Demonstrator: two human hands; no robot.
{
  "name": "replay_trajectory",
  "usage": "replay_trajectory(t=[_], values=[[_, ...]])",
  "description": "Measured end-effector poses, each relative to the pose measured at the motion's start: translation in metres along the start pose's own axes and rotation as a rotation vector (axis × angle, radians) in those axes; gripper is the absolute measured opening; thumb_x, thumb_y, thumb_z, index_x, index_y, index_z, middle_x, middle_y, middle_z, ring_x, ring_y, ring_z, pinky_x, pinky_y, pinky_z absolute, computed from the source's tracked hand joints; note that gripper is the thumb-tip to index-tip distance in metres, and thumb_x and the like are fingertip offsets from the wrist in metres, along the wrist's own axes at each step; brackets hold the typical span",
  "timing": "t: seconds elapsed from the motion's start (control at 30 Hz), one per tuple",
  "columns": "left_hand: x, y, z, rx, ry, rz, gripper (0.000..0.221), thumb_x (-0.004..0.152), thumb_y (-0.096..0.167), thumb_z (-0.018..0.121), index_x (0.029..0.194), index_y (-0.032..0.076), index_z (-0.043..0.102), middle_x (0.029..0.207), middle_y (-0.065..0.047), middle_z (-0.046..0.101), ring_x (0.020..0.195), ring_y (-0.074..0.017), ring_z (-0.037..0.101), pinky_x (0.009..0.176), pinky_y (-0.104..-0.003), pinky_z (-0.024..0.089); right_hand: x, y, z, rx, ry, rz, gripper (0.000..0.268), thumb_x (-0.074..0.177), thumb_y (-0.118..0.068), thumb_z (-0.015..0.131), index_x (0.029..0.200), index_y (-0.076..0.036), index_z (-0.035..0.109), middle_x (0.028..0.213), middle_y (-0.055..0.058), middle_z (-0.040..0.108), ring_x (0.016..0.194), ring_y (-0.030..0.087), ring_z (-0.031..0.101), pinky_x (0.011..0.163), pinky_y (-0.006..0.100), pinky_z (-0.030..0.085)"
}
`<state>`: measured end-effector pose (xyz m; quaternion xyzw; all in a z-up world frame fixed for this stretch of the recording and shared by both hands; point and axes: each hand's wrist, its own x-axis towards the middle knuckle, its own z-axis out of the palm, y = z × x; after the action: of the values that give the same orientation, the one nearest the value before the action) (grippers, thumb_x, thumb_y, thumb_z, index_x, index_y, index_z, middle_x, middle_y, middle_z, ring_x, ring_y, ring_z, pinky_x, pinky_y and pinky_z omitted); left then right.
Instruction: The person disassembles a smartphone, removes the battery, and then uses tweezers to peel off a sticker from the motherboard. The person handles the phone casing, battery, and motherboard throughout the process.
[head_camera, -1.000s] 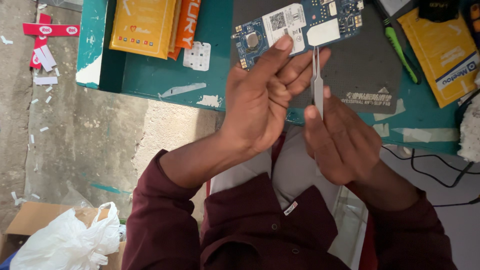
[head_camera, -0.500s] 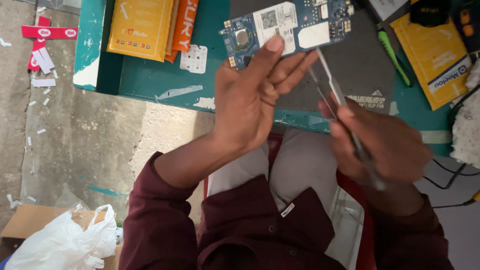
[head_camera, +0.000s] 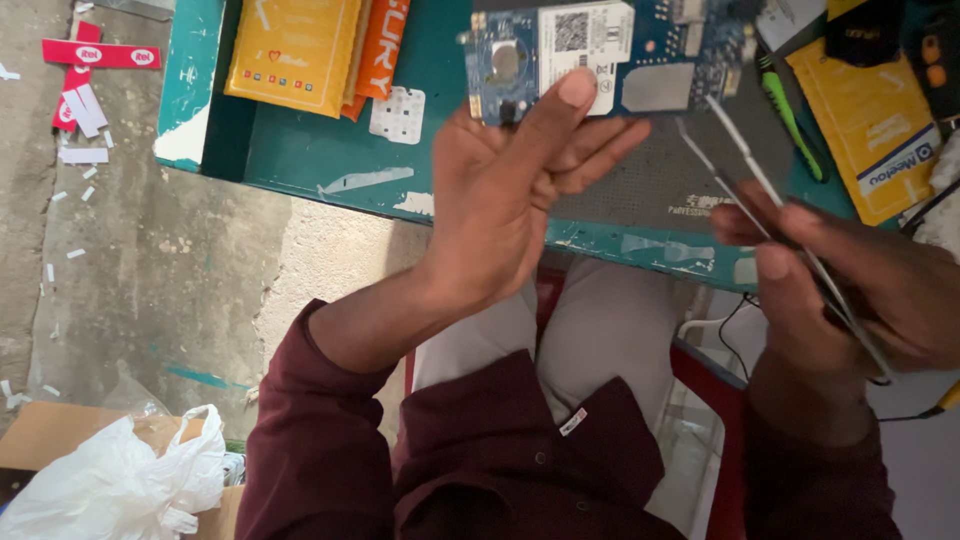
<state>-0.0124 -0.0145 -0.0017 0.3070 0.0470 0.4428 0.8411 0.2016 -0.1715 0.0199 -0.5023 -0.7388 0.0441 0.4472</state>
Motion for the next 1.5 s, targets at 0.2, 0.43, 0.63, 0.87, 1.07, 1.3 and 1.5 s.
replay_trajectory(t=[0.2,0.43,0.63,0.87,1.07,1.3,1.5], values=[[0.001,0.003,0.002,0.088,0.053,0.032,0.017,0.11,0.011,0.073,0.109,-0.006,0.07,0.101,-0.017,0.075,0.093,-0.0268,0.077,0.092,-0.047,0.068,-0.01,0.005,-0.046,-0.152,-0.405,-0.037,0.036,0.098,-0.009,0.058,0.129,0.008,0.05,0.113,0.039,0.067,0.095,0.041,0.074,0.079,0.045,0.063],[0.011,0.002,-0.003,0.084,0.021,-0.032,0.022,0.104,0.016,0.078,0.116,-0.001,0.071,0.116,-0.016,0.076,0.092,-0.0207,0.077,0.068,-0.035,0.064,-0.042,-0.016,-0.017,-0.12,0.097,0.071,0.025,0.118,-0.009,0.057,0.142,-0.006,0.052,0.124,0.032,0.069,0.1,0.035,0.078,0.087,0.042,0.069],[0.014,-0.003,-0.01,0.116,0.02,0.024,0.019,0.105,0.013,0.079,0.116,-0.001,0.072,0.115,-0.016,0.076,0.091,-0.019,0.075,0.067,-0.032,0.061,-0.053,-0.004,-0.016,-0.113,0.149,0.038,0.024,0.12,-0.012,0.057,0.142,-0.007,0.049,0.121,0.032,0.07,0.098,0.035,0.078,0.087,0.041,0.07],[0.016,0.005,-0.016,-0.045,-0.097,-0.037,0.015,0.106,0.018,0.073,0.108,0.004,0.068,0.101,-0.016,0.074,0.089,-0.0167,0.073,0.081,-0.03,0.062,-0.076,-0.003,-0.009,-0.113,0.22,0.106,0.02,0.128,-0.011,0.052,0.147,-0.011,0.048,0.128,0.024,0.066,0.103,0.03,0.074,0.089,0.039,0.067],[0.022,0.014,-0.017,-0.079,-0.196,-0.244,0.037,0.11,0.037,0.066,0.105,0.001,0.06,0.083,-0.018,0.067,0.068,-0.0234,0.07,0.062,-0.035,0.061,-0.079,0.013,-0.025,-0.075,-0.003,0.114,0.029,0.121,-0.009,0.051,0.149,-0.007,0.047,0.131,0.024,0.067,0.104,0.032,0.076,0.085,0.041,0.063],[0.024,0.019,-0.013,-0.133,-0.311,-0.493,0.066,0.111,0.055,0.061,0.12,-0.01,0.062,0.084,-0.027,0.071,0.062,-0.0298,0.071,0.051,-0.04,0.062,-0.048,0.0,-0.059,-0.216,-0.938,0.142,0.043,0.097,-0.02,0.064,0.135,0.001,0.057,0.108,0.015,0.073,0.095,0.029,0.077,0.077,0.04,0.062],[0.022,0.016,-0.007,0.005,-0.335,-0.574,0.07,0.106,0.051,0.065,0.114,-0.018,0.069,0.095,-0.033,0.077,0.063,-0.0334,0.076,0.049,-0.041,0.064,-0.022,-0.01,-0.05,-0.132,-0.933,0.21,0.048,0.095,-0.013,0.058,0.139,0.006,0.054,0.122,0.025,0.071,0.103,0.033,0.076,0.082,0.04,0.061]])
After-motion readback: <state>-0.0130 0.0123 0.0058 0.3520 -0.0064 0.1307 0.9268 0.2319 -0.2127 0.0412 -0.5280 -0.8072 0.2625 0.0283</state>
